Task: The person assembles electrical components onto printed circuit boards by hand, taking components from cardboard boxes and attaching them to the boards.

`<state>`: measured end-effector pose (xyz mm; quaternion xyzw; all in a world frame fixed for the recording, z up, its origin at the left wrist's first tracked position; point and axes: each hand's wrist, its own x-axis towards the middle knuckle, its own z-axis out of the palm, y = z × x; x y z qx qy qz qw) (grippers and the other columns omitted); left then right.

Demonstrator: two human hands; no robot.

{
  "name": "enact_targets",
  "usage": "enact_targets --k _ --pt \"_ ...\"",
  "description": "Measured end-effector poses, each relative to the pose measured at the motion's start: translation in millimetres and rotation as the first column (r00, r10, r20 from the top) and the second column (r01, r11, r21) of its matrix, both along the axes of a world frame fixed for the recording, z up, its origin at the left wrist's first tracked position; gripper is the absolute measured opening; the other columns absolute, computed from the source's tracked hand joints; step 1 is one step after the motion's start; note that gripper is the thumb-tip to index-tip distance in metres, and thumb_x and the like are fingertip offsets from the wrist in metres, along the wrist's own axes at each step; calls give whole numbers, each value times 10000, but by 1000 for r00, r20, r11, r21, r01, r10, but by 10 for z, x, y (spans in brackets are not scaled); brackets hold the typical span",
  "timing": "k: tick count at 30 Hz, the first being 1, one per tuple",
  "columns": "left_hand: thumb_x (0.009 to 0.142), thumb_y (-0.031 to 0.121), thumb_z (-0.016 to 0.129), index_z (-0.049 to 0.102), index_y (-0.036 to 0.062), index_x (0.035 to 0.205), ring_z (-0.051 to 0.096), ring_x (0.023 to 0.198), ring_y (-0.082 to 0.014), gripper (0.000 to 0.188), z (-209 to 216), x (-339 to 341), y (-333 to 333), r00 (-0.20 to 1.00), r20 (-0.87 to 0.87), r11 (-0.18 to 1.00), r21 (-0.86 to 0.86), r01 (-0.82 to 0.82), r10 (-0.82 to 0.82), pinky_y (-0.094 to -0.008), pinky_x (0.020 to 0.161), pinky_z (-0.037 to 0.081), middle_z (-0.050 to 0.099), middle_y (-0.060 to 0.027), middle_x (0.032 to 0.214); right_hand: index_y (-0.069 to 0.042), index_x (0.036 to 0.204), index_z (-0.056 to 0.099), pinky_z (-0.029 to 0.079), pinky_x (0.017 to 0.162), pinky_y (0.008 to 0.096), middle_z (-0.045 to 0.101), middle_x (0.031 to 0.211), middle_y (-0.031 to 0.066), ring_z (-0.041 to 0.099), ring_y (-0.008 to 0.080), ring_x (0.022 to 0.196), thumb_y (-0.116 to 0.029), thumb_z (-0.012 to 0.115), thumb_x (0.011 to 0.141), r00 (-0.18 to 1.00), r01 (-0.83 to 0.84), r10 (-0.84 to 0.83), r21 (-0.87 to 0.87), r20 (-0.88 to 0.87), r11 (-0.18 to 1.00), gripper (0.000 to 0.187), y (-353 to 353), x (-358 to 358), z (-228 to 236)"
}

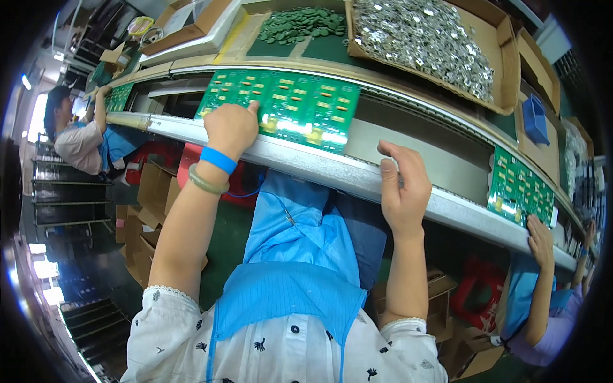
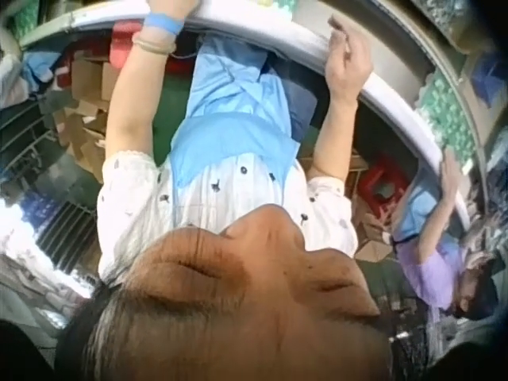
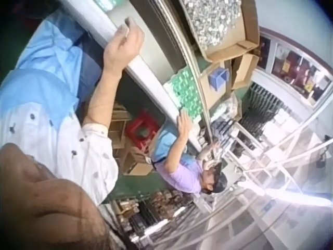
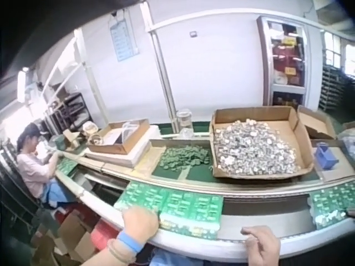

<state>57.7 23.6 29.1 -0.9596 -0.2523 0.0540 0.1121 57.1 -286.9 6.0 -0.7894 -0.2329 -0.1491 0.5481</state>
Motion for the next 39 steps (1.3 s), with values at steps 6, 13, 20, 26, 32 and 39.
enact_targets --k 6,13,20,26,32,39 --pt "988 440 525 730 48 693 684 669 -358 531 161 -277 -514 890 124 898 35 439 -440 -463 607 511 690 -154 688 8 1071 711 523 826 353 714 998 144 675 275 929 -143 658 968 995 96 -91 -103 51 990 191 -191 123 114" --pt "968 384 574 716 70 702 681 660 -350 435 647 31 -949 651 -31 632 -281 722 -758 -450 591 520 677 -156 675 -24 1039 731 519 775 336 715 931 133 674 273 870 -91 684 922 970 236 -224 -149 93 960 142 -393 858 585" --pt "869 171 677 729 74 982 673 866 -357 157 686 1338 -1262 473 604 433 -224 873 -642 -463 764 539 702 -131 914 -73 973 754 524 818 405 694 901 81 635 296 913 -67 738 783 923 294 -75 -569 377 768 191 -282 1873 541" --pt "828 193 731 753 90 1004 659 921 -343 205 339 1982 -1355 458 634 362 -284 888 -623 -456 811 532 684 -126 954 -106 905 746 509 849 428 663 898 56 613 286 951 -83 773 734 938 255 -6 -679 346 689 175 -242 2062 481" --pt "839 216 742 755 55 986 689 832 -314 219 328 2106 -1358 481 658 331 -349 877 -580 -395 754 553 716 -134 920 -90 920 725 512 844 432 675 916 84 624 309 961 -135 741 807 968 143 35 -657 250 740 122 -341 2128 519" --pt "855 178 768 720 -16 1050 696 812 -157 279 477 1935 -1160 640 703 177 -618 766 -310 -281 742 556 740 -100 905 -40 1029 706 520 710 306 730 926 84 681 182 805 -157 712 863 992 89 -108 -276 -57 957 202 -494 1792 642"
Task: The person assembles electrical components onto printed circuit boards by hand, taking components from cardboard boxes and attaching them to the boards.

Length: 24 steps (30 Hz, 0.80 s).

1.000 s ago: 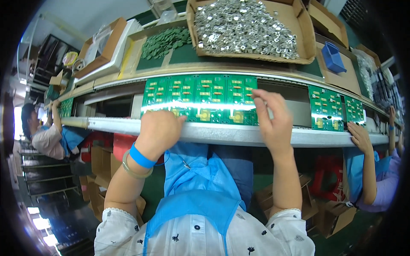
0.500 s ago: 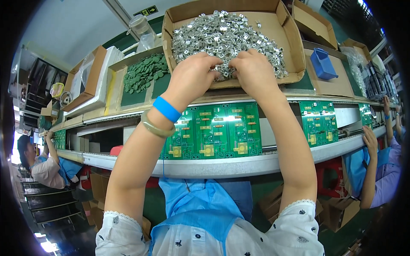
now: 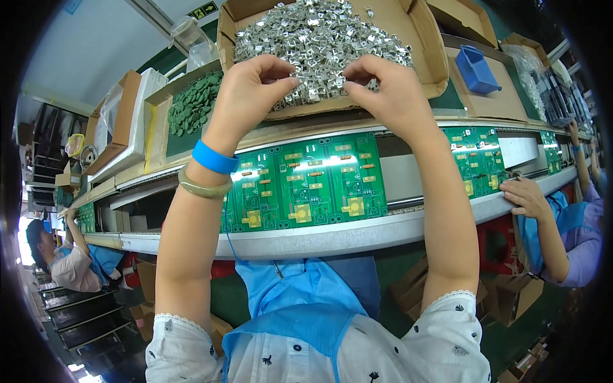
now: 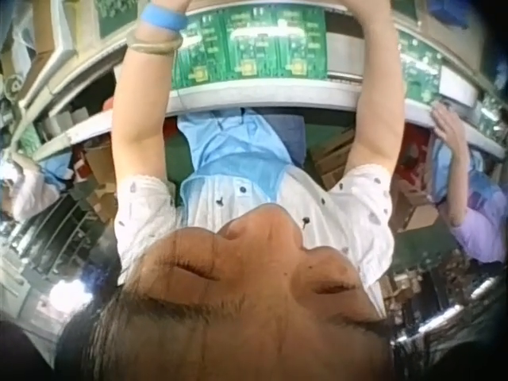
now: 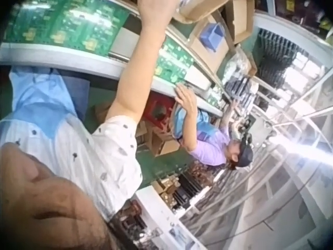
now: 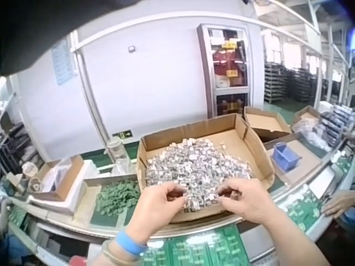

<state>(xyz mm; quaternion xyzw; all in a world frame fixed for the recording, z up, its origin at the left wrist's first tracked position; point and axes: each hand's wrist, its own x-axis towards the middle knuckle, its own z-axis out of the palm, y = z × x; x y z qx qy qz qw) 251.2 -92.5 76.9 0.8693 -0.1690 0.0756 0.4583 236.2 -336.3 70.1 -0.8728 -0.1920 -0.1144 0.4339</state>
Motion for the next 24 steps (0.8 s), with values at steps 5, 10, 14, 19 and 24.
enact_targets --k 5,10,14,19,24 --pt "891 127 694 726 28 1045 673 756 -234 186 -144 -18 16 922 387 935 328 -137 -1 -333 699 534 708 -135 884 -37 1093 719 479 704 249 722 938 48 630 93 822 -147 715 871 998 -1 10 137 -61 991 249 -88 -144 -75" --pt "914 135 670 714 11 1039 664 758 -265 181 -151 -58 2 936 345 962 222 -160 77 -351 699 529 698 -158 898 -33 1114 722 493 728 255 710 948 54 622 104 802 -104 697 887 978 -1 55 259 -203 966 239 -162 -301 -92" --pt "944 148 655 702 1 1056 635 734 -194 190 -170 -127 40 950 301 980 148 -132 82 -320 687 515 687 -114 843 -24 1102 717 513 743 278 705 948 72 644 152 802 -84 693 889 995 -83 85 59 -44 995 223 -186 -475 -183" --pt "968 134 647 705 4 1090 562 740 -70 188 -136 -372 -83 992 120 997 -59 -42 49 -240 664 474 650 -12 820 -13 1006 695 549 761 362 697 969 124 680 293 865 -33 676 865 988 -146 155 -266 15 953 144 -290 -473 -382" --pt "913 115 684 713 -13 1053 638 710 -198 192 -82 -692 -133 999 -39 990 -138 -12 7 -316 659 512 684 -144 899 -30 956 681 542 787 400 696 960 105 665 321 892 -4 681 828 960 -187 260 -443 109 877 130 -267 -438 -402"
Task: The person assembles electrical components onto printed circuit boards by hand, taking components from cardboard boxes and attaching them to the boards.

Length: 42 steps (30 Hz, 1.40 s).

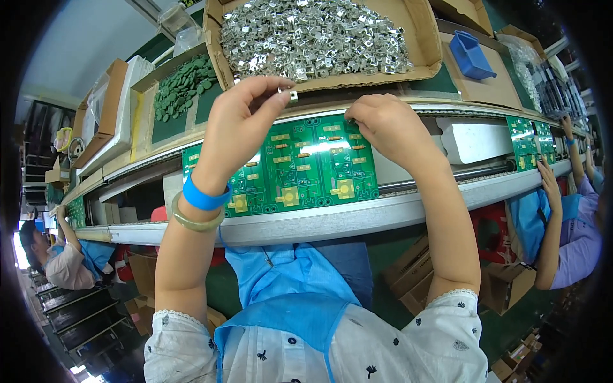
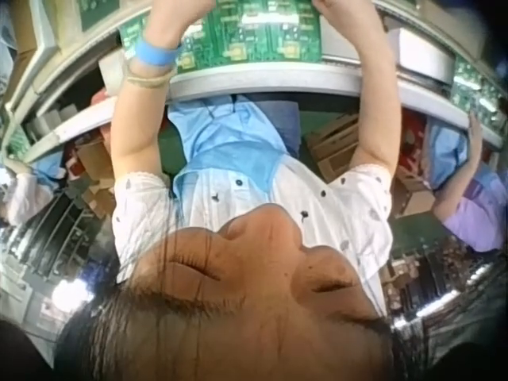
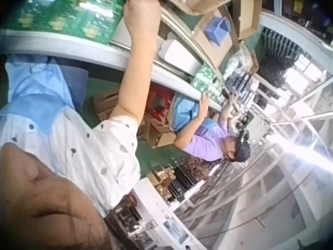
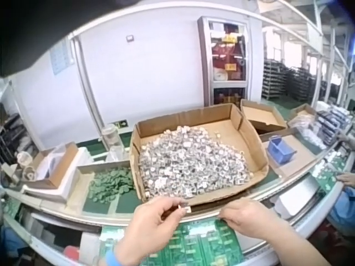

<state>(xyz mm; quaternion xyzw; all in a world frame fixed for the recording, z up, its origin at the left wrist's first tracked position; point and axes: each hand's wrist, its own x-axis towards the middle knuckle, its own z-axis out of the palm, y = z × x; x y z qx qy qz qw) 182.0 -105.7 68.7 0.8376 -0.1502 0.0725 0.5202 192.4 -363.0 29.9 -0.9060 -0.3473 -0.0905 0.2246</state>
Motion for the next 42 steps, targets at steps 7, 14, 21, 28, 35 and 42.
enact_targets --k 7,14,21,28,35,42 --pt "967 111 660 694 -2 1165 588 799 -53 231 -66 -166 -1 973 -212 993 -84 78 -95 -220 697 492 686 -5 893 -53 947 686 522 807 417 694 950 92 649 314 898 -8 679 814 1000 -11 12 -56 16 998 140 57 -10 54" --pt "971 115 660 678 -4 1171 607 803 -53 233 -81 -188 19 934 -338 989 -128 80 -119 -204 721 505 713 -21 939 -53 956 694 515 828 428 686 927 103 657 324 914 -14 668 789 1000 11 -9 -86 21 996 173 102 -28 76" --pt "982 154 659 692 -6 1132 621 786 -63 222 -122 -232 -3 826 -518 917 -398 -2 -223 -214 716 518 722 -30 938 -18 1044 691 537 717 347 658 957 93 659 236 837 -140 788 808 982 19 45 334 -184 942 283 309 -212 286" --pt "983 206 662 705 -15 1045 624 704 -85 233 -200 -297 -33 803 -544 885 -463 -47 -243 -242 642 523 700 -20 834 -21 1056 709 543 714 318 687 943 93 673 206 790 -103 785 821 998 0 26 388 -63 922 261 484 -313 221" --pt "1030 265 559 644 -7 921 642 663 -238 305 -252 -388 -135 946 -323 984 -174 -44 -14 -352 615 501 654 -139 736 11 1014 718 525 687 278 708 917 81 664 163 775 -69 766 838 946 144 63 587 -318 797 199 587 -372 209" --pt "1049 289 510 626 -17 911 631 685 -326 355 -303 -454 -166 967 -244 975 -223 18 -74 -416 648 497 650 -163 750 28 1099 666 518 688 275 677 877 103 651 163 766 -43 752 843 752 399 195 670 -630 626 279 577 -393 131"
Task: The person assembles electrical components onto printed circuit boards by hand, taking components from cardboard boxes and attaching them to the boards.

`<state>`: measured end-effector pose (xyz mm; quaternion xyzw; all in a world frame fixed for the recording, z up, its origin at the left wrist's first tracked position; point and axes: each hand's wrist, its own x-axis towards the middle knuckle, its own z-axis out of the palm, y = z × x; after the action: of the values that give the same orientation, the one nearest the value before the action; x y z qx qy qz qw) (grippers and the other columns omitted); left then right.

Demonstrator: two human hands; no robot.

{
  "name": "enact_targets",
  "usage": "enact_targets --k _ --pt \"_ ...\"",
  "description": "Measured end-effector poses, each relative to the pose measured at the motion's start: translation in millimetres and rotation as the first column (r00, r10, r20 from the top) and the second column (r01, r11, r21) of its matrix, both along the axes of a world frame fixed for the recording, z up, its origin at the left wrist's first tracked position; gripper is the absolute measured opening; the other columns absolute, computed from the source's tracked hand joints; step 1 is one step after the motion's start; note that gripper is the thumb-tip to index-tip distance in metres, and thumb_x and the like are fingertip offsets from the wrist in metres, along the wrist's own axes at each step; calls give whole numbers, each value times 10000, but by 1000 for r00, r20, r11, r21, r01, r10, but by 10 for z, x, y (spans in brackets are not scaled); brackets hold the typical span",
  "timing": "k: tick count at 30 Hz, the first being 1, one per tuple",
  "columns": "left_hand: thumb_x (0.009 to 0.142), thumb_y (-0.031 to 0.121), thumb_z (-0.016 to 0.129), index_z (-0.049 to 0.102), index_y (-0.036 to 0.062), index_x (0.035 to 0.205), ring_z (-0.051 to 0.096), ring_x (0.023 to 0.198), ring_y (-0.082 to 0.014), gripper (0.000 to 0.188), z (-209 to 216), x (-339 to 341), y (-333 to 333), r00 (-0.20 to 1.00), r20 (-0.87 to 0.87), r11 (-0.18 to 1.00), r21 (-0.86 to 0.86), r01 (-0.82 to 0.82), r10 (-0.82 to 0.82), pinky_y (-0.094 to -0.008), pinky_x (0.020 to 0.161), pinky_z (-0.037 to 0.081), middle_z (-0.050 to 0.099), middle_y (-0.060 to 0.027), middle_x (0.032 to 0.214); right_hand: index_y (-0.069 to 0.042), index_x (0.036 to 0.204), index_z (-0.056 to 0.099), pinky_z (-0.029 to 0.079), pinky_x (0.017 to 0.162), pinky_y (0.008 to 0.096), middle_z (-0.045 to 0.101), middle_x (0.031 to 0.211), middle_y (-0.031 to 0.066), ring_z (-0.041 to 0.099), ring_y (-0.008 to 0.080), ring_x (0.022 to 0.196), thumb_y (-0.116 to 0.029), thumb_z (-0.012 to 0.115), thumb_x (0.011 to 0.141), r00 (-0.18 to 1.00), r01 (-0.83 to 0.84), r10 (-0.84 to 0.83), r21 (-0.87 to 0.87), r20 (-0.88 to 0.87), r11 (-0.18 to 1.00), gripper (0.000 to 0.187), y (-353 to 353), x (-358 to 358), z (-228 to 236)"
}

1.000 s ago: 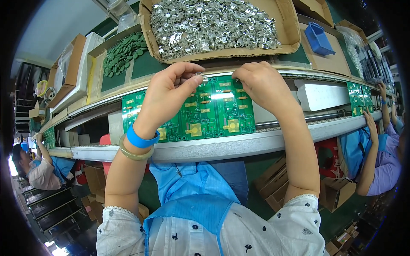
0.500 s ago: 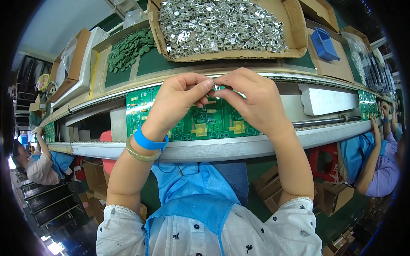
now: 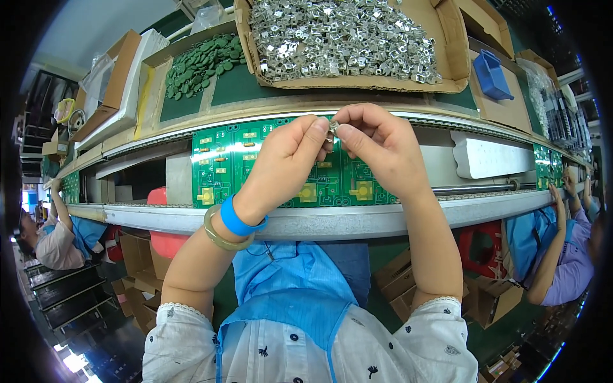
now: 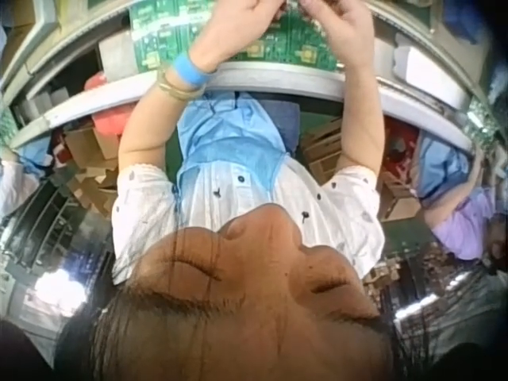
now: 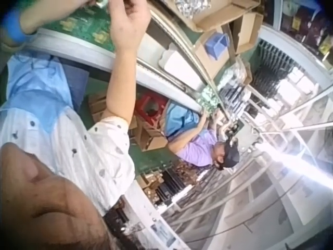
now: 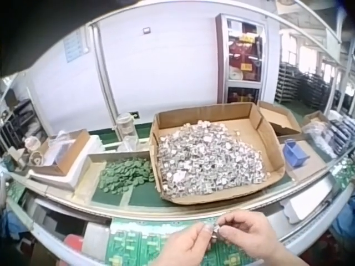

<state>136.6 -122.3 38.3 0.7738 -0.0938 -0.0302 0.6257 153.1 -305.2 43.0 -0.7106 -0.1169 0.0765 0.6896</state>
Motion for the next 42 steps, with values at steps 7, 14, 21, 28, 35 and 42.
enact_targets --k 7,14,21,28,35,42 --pt "1054 295 493 620 -20 897 619 677 -341 374 -54 -10 -9 984 -180 993 -115 -10 -11 -436 640 483 657 -175 770 16 1081 622 492 673 265 620 896 88 602 152 777 -55 620 964 729 313 43 -389 683 866 137 179 -155 20" --pt "1074 323 492 640 44 915 517 726 -61 353 -193 111 264 970 -226 968 -208 -142 94 -230 637 434 592 34 783 1 1184 600 475 671 196 617 898 4 544 51 770 -119 578 1027 938 203 -165 -96 306 975 198 -71 -105 95" --pt "1021 163 597 669 -4 1106 623 832 -81 201 73 107 332 992 -128 955 -292 -58 21 -233 763 533 662 -20 903 -13 966 720 552 708 296 724 944 79 682 167 794 -43 712 883 926 169 0 -416 377 894 88 -111 58 71" --pt "951 103 684 666 -21 1111 647 822 -80 203 82 113 702 986 -150 984 -149 -96 74 -224 730 540 691 -30 949 -49 883 720 500 779 402 669 858 90 649 284 848 -129 776 779 682 283 456 -781 572 557 143 -119 150 -17" --pt "846 98 734 718 45 958 659 812 -289 125 3 79 844 936 343 879 466 -103 -72 -359 717 533 666 -116 914 -82 852 732 445 768 376 634 812 46 592 239 865 -172 787 764 637 294 548 -828 542 478 138 -58 202 28" --pt "804 99 742 711 60 908 642 821 -324 116 -92 86 729 873 430 734 666 -133 -232 -414 716 524 653 -89 883 -75 856 735 436 778 375 638 829 41 581 238 879 -191 786 769 693 232 550 -866 466 442 154 -42 220 53"
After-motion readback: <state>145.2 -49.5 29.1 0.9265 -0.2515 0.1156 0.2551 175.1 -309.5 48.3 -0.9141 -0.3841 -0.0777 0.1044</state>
